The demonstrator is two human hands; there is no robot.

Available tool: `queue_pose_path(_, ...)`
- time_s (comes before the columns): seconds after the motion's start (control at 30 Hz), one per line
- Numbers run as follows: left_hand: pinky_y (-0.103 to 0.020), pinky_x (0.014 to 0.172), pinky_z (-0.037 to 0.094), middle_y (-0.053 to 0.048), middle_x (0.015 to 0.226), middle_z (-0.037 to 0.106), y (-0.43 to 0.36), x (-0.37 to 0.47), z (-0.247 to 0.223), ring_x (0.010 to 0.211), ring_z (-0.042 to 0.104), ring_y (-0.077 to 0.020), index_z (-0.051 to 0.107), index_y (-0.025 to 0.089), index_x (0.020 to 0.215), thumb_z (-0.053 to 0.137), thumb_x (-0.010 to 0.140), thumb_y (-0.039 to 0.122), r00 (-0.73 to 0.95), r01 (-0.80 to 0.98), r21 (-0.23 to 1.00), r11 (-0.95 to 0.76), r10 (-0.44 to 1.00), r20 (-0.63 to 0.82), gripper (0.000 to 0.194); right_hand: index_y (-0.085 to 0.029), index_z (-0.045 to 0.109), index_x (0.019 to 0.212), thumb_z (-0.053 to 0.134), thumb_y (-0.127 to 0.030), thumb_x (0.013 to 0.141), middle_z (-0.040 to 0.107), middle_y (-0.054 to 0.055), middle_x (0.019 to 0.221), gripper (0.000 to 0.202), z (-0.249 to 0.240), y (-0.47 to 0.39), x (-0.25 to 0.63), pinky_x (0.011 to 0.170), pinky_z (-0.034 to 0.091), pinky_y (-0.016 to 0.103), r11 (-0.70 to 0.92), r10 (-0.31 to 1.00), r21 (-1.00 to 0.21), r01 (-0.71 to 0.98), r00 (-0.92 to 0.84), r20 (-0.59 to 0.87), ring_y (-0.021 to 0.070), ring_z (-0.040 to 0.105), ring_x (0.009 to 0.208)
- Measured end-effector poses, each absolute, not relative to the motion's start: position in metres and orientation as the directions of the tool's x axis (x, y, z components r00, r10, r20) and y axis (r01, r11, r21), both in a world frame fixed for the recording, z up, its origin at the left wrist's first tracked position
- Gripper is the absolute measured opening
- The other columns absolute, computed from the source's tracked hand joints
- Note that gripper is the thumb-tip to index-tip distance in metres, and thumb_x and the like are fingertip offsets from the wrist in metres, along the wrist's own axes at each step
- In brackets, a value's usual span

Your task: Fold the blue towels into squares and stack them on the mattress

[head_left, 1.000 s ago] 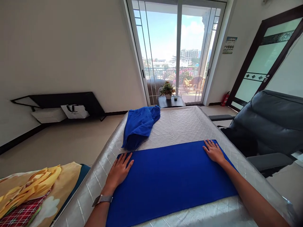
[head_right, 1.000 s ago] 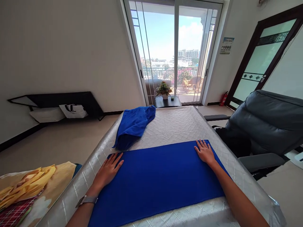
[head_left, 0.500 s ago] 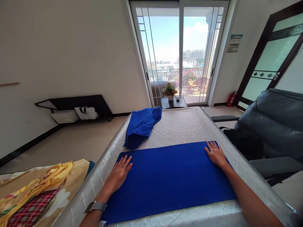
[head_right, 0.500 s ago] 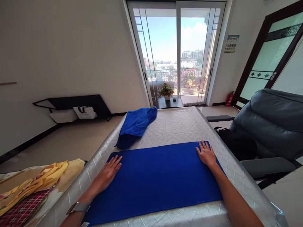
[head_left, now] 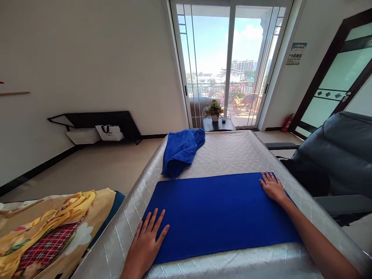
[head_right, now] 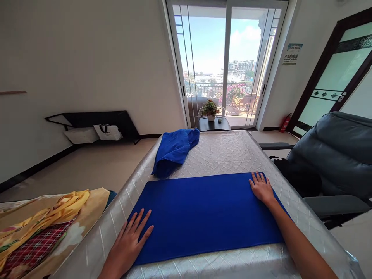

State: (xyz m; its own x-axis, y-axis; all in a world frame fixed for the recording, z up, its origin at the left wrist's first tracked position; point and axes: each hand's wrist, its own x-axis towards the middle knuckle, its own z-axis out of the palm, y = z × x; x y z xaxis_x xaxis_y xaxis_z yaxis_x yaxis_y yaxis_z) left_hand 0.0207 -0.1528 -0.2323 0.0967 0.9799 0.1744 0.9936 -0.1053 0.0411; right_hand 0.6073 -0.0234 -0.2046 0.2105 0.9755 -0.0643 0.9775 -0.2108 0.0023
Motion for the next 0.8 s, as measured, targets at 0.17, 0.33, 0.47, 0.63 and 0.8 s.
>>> queue_pose_path(0.17,-0.056,0.125,0.023,-0.003,0.166,0.035,-0.153,0.013,-0.241,0.156,0.024,-0.0278,0.039,0.03,0.157,0.024,0.1,0.062,0.187,0.98,0.031,-0.199,0.955,0.231,0.067,-0.019,0.02,0.165,0.016,-0.054,0.107,0.012,0.003,0.17,0.067,-0.188,-0.085,0.489,0.129,0.008,0.048,0.11,0.993,-0.166,0.98,-0.114,-0.016,0.0242,0.008,0.158)
queue_pose_path(0.33,-0.058,0.123,0.025,-0.003,0.163,0.041,-0.153,0.008,-0.244,0.155,0.025,-0.0284,0.049,0.033,0.152,0.028,0.099,0.064,0.236,0.968,0.021,-0.249,0.939,0.25,0.065,-0.031,0.005,0.165,0.024,-0.06,0.105,-0.002,-0.003,0.17,0.069,-0.193,-0.149,0.39,0.129,0.005,0.05,0.368,0.917,-0.343,0.864,-0.399,-0.022,0.025,0.007,0.158)
queue_pose_path(0.47,-0.059,0.122,0.027,-0.005,0.161,0.045,-0.152,0.01,-0.241,0.155,0.026,-0.0293,0.047,0.032,0.153,0.028,0.098,0.064,0.229,0.967,0.05,-0.249,0.94,0.254,0.067,-0.032,0.004,0.164,0.023,-0.061,0.105,0.0,-0.003,0.17,0.068,-0.196,-0.161,0.402,0.129,0.004,0.053,0.287,0.944,-0.336,0.897,-0.324,-0.06,0.0248,0.006,0.158)
queue_pose_path(0.63,-0.059,0.121,0.027,-0.005,0.16,0.046,-0.149,0.004,-0.244,0.155,0.024,-0.0297,0.053,0.032,0.148,0.031,0.095,0.06,0.229,0.968,0.048,-0.246,0.947,0.227,0.064,-0.028,0.009,0.164,0.017,-0.069,0.102,0.007,-0.002,0.171,0.075,-0.209,-0.162,0.498,0.128,0.004,0.053,-0.033,0.997,-0.21,0.977,0.016,-0.08,0.0233,0.006,0.158)
queue_pose_path(0.8,-0.06,0.123,0.022,0.002,0.158,0.049,-0.145,-0.007,-0.249,0.157,0.02,-0.0307,0.068,0.039,0.133,0.036,0.091,0.053,0.283,0.958,0.0,-0.286,0.949,0.14,0.054,-0.019,0.013,0.166,0.012,-0.074,0.096,0.011,0.002,0.171,0.089,-0.234,-0.176,0.604,0.128,0.007,0.052,-0.36,0.933,-0.084,0.929,0.358,-0.045,0.0243,0.009,0.158)
